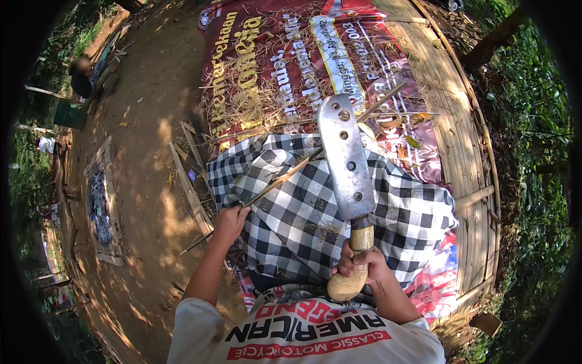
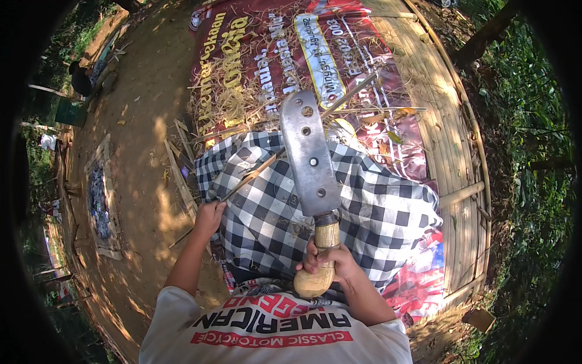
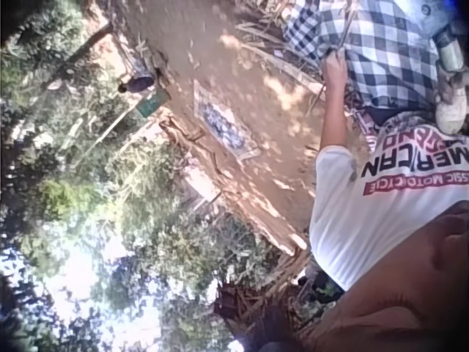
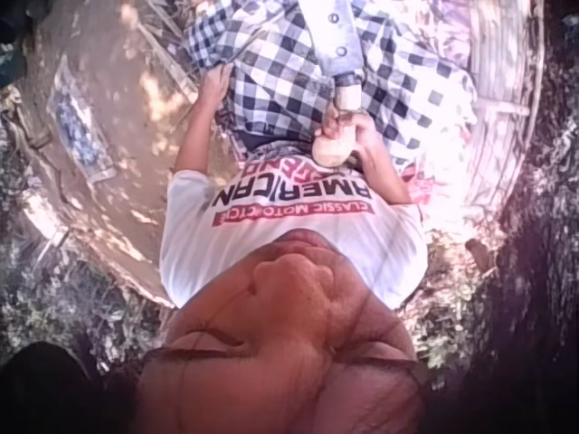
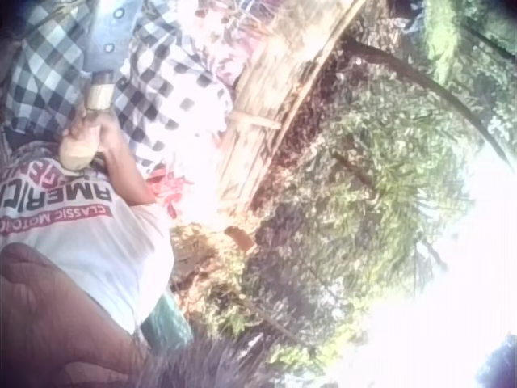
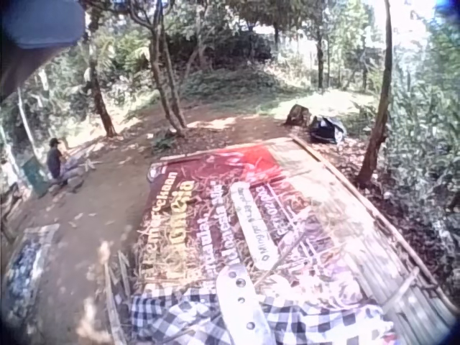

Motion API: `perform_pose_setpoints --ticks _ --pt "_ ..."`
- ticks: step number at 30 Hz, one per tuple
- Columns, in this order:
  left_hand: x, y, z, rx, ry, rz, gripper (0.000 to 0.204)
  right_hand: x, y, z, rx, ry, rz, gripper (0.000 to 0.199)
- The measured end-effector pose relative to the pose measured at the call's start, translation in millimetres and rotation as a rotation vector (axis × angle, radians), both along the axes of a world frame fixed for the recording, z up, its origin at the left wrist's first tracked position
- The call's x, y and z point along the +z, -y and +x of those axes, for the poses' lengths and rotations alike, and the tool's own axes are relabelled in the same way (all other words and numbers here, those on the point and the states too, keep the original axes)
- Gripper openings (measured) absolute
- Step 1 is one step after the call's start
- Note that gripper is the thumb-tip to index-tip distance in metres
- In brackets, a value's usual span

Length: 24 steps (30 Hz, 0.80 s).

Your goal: The person trims a long thin bamboo stick using a large knife while holding it over a cloth-covered bamboo platform.

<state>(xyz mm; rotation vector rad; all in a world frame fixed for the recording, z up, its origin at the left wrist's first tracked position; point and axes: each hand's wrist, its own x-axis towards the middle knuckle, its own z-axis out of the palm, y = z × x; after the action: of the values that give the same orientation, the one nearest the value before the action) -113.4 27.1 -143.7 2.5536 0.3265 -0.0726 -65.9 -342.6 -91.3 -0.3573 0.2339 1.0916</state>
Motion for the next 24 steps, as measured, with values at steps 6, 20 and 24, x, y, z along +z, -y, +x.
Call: perform_pose_setpoints --ticks 6,20,24 --pt "0 0 0 -0.016 0.01 0.034 0.043 1 12 27 -0.081 0.205 -0.539 0.018" --pt "7 0 5 -0.035 -0.003 0.047 0.043 -16 -6 -12 0.199 0.022 -0.328 0.029" --pt "10 -3 6 -0.04 -0.055 0.102 0.044 -31 -5 -17 0.212 -0.01 -0.254 0.028"
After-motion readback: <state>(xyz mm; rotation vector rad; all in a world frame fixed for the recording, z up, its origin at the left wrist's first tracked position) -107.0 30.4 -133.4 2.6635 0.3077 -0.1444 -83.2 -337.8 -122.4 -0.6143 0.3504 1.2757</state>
